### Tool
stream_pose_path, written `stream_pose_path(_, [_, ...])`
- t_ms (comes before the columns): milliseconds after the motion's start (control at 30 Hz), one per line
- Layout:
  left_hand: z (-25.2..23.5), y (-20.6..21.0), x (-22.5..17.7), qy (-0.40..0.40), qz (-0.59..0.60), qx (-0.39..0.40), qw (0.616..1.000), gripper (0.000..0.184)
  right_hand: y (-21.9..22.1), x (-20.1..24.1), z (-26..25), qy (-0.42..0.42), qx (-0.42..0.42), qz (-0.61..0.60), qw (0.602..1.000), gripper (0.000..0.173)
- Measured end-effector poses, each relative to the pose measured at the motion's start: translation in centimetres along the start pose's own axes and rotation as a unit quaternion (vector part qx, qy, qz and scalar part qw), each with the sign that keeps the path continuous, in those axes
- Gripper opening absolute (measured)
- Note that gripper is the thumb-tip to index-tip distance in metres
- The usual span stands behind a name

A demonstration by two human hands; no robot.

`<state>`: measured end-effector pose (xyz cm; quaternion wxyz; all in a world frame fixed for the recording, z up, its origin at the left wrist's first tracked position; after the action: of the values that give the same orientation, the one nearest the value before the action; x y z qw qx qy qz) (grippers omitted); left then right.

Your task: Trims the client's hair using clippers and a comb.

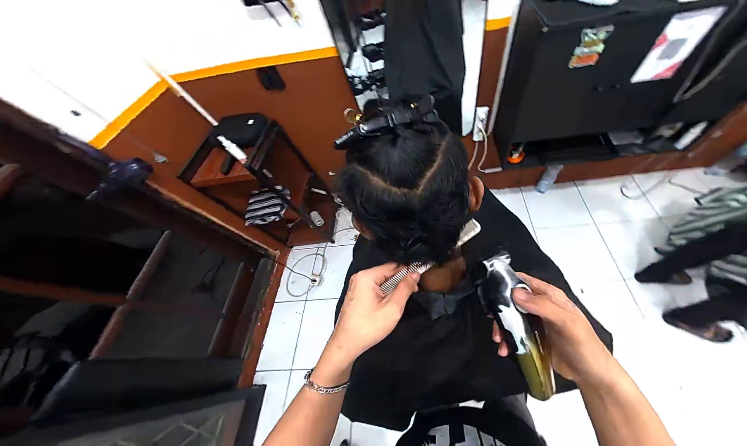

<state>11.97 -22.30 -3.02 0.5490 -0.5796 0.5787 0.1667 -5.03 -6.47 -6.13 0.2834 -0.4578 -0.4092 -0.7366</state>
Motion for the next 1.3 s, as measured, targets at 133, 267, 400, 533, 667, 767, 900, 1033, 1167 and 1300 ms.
stream_pose_path(133, [-1.3, -1.8, -1.6, 0.086, 0.005, -0.033, 0.996, 0.018, 1.8, -1.7, 0.6, 0.048, 0.014, 0.19, 0.98, 0.026])
stream_pose_path(267, [-2.4, -2.4, -1.8, 0.114, 0.016, -0.02, 0.993, 0.016, 2.9, -1.5, -0.1, 0.058, -0.013, 0.276, 0.959, 0.029])
stream_pose_path(400, [-2.7, -2.6, -1.7, 0.133, 0.036, -0.01, 0.99, 0.014, 3.2, -0.9, -0.5, 0.081, -0.046, 0.3, 0.949, 0.039])
stream_pose_path(533, [-2.9, -2.8, -1.6, 0.141, 0.056, -0.009, 0.988, 0.014, 4.1, 0.1, -0.7, 0.076, -0.061, 0.273, 0.957, 0.036])
stream_pose_path(667, [-3.1, -2.7, -1.9, 0.14, 0.064, -0.008, 0.988, 0.013, 4.1, 0.5, -0.9, 0.09, -0.032, 0.289, 0.953, 0.034])
stream_pose_path(767, [-3.1, -2.9, -2.0, 0.137, 0.065, -0.006, 0.988, 0.013, 4.5, 0.9, -1.2, 0.045, -0.039, 0.291, 0.955, 0.034])
stream_pose_path(900, [-3.1, -2.8, -2.3, 0.146, 0.069, -0.007, 0.987, 0.013, 4.3, 0.9, -0.7, 0.053, -0.035, 0.322, 0.945, 0.033])
stream_pose_path(1033, [-3.1, -2.7, -2.3, 0.15, 0.077, -0.004, 0.986, 0.013, 4.6, 1.0, -0.9, -0.012, -0.056, 0.314, 0.948, 0.031])
stream_pose_path(1167, [-3.2, -2.8, -2.5, 0.154, 0.081, 0.001, 0.985, 0.012, 4.5, 0.9, -0.5, 0.022, -0.045, 0.313, 0.948, 0.032])
stream_pose_path(1300, [-3.4, -3.0, -2.6, 0.157, 0.073, 0.002, 0.985, 0.012, 5.1, 0.8, -0.6, -0.003, -0.071, 0.28, 0.957, 0.032])
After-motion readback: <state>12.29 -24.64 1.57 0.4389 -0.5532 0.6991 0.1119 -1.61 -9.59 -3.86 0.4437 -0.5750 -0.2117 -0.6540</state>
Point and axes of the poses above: each hand's wrist, its own z-axis away from the middle knuckle, its own y-axis out of the palm, x = y × z, the point moved 8 cm from there along -z, towards the middle knuckle, and after that the axes turned 14 degrees about -x, right-handed, at the moved point
